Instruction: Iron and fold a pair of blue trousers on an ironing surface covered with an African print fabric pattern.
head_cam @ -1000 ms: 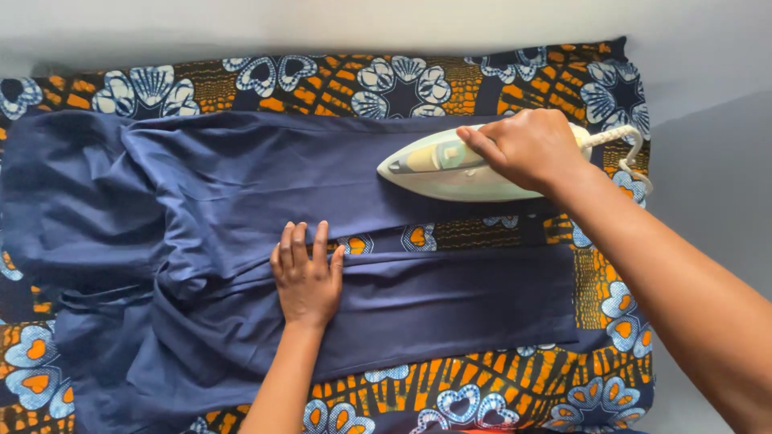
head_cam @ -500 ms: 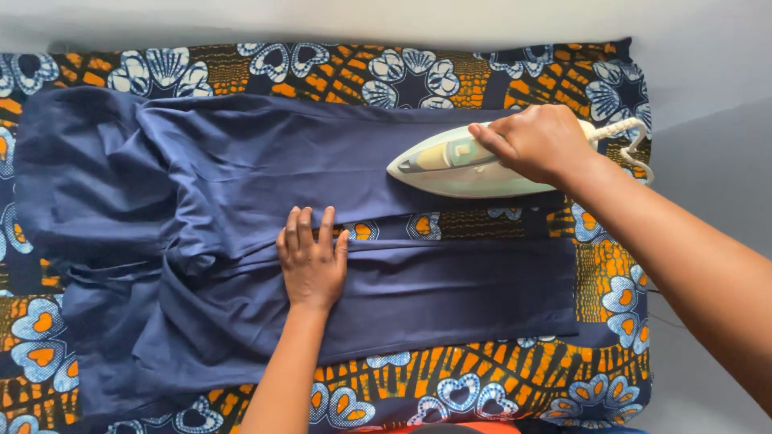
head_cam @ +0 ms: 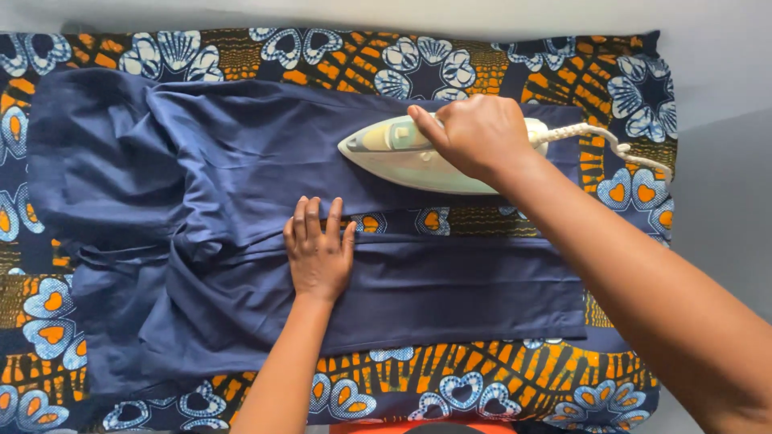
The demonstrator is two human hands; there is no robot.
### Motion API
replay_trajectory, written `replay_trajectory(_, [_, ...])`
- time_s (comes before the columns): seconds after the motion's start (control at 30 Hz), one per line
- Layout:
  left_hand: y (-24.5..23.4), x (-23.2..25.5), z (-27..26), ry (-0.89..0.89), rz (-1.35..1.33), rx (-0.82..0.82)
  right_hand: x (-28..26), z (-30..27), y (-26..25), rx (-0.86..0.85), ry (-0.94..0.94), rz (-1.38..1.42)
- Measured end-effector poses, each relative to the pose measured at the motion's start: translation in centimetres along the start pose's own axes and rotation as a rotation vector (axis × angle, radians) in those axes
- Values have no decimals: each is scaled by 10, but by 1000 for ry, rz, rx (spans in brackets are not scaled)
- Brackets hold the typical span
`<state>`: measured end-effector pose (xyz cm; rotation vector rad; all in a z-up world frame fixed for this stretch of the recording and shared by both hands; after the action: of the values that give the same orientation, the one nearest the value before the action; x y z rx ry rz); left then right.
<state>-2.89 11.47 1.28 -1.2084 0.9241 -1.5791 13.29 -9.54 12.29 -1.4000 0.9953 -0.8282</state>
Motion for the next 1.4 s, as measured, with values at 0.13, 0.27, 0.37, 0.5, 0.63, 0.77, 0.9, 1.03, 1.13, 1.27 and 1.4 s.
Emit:
replay_trajectory(0.13, [1,-2,1,-8,-11,12,-30,4,0,50,-69,34])
replay_trajectory(0.27, [-1,-3,1,-20,-34,18,-50,17,0,35,-77,45])
replay_trajectory(0.37, [-3,-2,0,-21,-28,48,-66,23,-3,-17,-127,73])
replay_trajectory(0.5, [-4,-1,0,-8,-56,27,-86,33,7,-49,-183,89])
replay_trajectory(0.63, [-13,2,2,-19,-58,22,-102,42,8,-3,-136,84])
replay_trajectory(0.77, [-18,5,4,11,-84,56,-114,45,10,25,-157,100])
replay_trajectory(0.9, [-19,6,3,26,-100,76,-118,55,14,81,-121,100])
replay_trajectory(1.03, [-21,6,3,28,-109,72,-116,52,14,49,-158,105])
replay_trajectory(1.13, [-25,4,3,51,-125,119,-120,52,16,50,-163,85])
replay_trajectory(1.27, [-22,6,2,52,-121,98,-117,47,11,62,-130,70])
replay_trajectory(1.4, [-23,5,1,66,-107,118,-103,36,8,51,-102,82])
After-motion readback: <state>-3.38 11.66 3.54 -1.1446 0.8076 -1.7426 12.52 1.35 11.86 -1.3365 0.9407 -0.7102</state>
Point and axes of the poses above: each hand's wrist, its own z-axis towards the middle knuckle, its own y-axis out of the palm, x = y × z, the point moved 6 cm from there along z, towards the middle knuckle, and after that the axes turned 3 degrees about -z, right-handed, at the moved point
